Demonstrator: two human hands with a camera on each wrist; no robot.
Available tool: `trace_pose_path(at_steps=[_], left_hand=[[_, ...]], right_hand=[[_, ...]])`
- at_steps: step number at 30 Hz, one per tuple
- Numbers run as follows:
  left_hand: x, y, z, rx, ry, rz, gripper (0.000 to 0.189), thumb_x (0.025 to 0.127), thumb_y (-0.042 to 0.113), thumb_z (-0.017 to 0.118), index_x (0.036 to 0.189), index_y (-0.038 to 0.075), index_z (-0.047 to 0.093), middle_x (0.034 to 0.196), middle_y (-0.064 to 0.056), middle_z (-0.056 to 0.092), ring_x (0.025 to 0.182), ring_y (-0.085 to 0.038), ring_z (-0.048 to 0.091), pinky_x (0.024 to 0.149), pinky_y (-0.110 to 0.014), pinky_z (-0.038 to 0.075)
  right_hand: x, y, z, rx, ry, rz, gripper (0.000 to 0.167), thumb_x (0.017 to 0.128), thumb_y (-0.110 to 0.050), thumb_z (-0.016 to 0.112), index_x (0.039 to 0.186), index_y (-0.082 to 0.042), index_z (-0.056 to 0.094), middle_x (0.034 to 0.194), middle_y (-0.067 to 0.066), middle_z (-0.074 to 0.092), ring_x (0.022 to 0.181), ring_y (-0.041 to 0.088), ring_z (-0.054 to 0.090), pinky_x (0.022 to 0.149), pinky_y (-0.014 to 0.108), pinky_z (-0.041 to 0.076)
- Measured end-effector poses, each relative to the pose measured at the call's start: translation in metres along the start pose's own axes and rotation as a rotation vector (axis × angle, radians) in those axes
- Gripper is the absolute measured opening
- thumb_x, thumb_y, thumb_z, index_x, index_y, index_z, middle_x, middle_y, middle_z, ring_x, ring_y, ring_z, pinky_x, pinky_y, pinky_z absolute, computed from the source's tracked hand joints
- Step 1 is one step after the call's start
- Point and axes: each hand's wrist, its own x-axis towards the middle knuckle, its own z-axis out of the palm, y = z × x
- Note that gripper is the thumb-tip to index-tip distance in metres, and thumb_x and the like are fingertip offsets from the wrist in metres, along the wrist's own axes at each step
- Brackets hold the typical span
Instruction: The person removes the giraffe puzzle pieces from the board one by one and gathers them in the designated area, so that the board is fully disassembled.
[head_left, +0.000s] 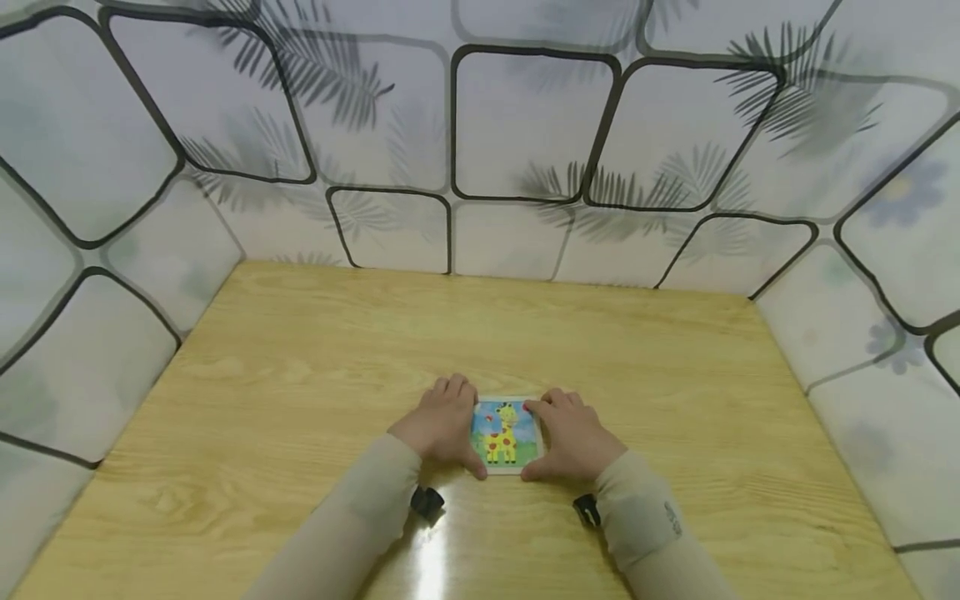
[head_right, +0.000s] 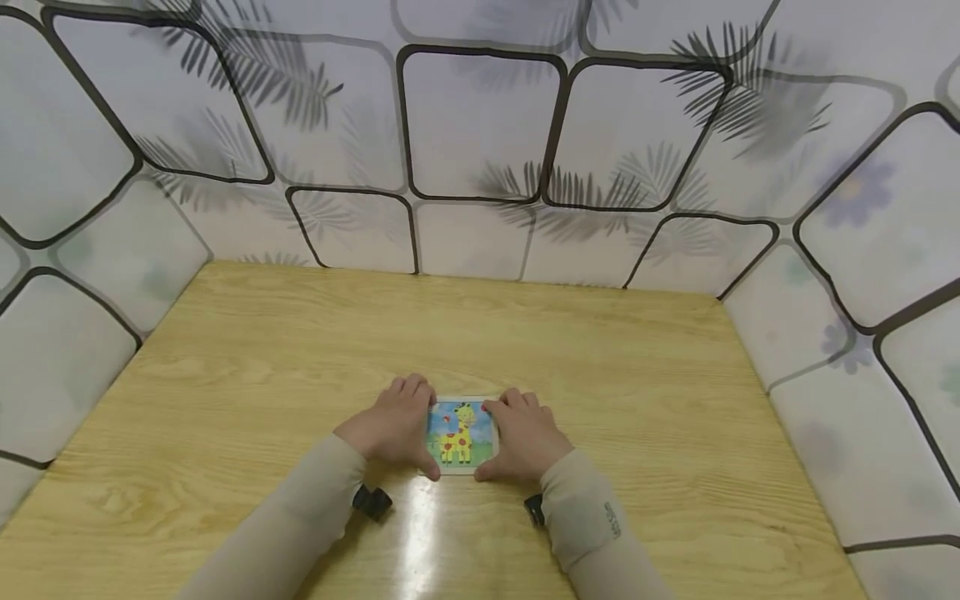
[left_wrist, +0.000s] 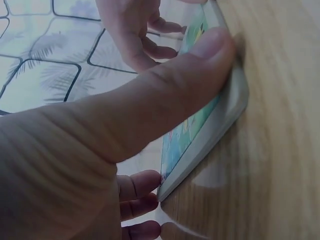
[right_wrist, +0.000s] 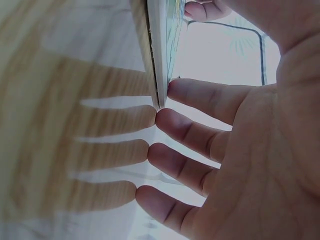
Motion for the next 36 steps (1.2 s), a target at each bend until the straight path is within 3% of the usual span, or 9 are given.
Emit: trace_pose_path(at_steps=[7,13,22,31,36], left_hand=[[-0.002,-0.006,-0.002,-0.003,-0.022,-0.011,0.1,0.054,0.057,0.095,0.123,0.006,0.045,0.117,-0.007,0.039,0.105,-0.027,0.037,0.097,-0.04,0.038],[-0.007,-0.012,-0.001,-0.067,0.005,0.03,0.088,0.06,0.052,0.095,0.118,0.009,0.045,0.113,-0.005,0.038,0.102,-0.025,0.036,0.092,-0.038,0.038],[-0.017,-0.012,0.0,-0.119,0.037,0.065,0.095,0.067,0.051,0.091,0.134,0.002,0.046,0.133,-0.01,0.043,0.117,-0.029,0.038,0.103,-0.044,0.037],[-0.019,-0.012,0.002,-0.083,0.032,0.054,0.098,0.067,0.052,0.091,0.139,0.003,0.047,0.142,-0.01,0.042,0.123,-0.028,0.039,0.109,-0.044,0.035],[-0.012,-0.008,0.004,-0.045,0.033,0.064,0.097,0.062,0.053,0.093,0.134,0.004,0.05,0.136,-0.009,0.045,0.118,-0.026,0.041,0.107,-0.042,0.038]], right_hand=[[0.0,-0.007,0.0,0.009,0.003,-0.014,0.097,0.065,-0.05,0.091,0.144,-0.007,0.054,0.127,0.009,0.05,0.119,0.032,0.043,0.096,0.053,0.04],[0.001,-0.01,-0.001,-0.002,0.005,-0.011,0.096,0.065,-0.051,0.091,0.143,-0.008,0.054,0.128,0.009,0.05,0.119,0.032,0.043,0.097,0.054,0.04],[0.002,-0.01,-0.001,0.013,0.002,0.009,0.096,0.066,-0.052,0.091,0.144,-0.01,0.053,0.129,0.008,0.05,0.119,0.031,0.043,0.098,0.054,0.038],[0.002,-0.009,-0.003,0.0,-0.008,-0.007,0.097,0.067,-0.053,0.09,0.144,-0.007,0.053,0.128,0.01,0.05,0.118,0.032,0.044,0.096,0.055,0.04],[-0.001,-0.016,-0.008,-0.003,-0.004,-0.011,0.09,0.074,-0.054,0.084,0.142,-0.003,0.054,0.13,0.013,0.052,0.121,0.035,0.046,0.098,0.057,0.041]])
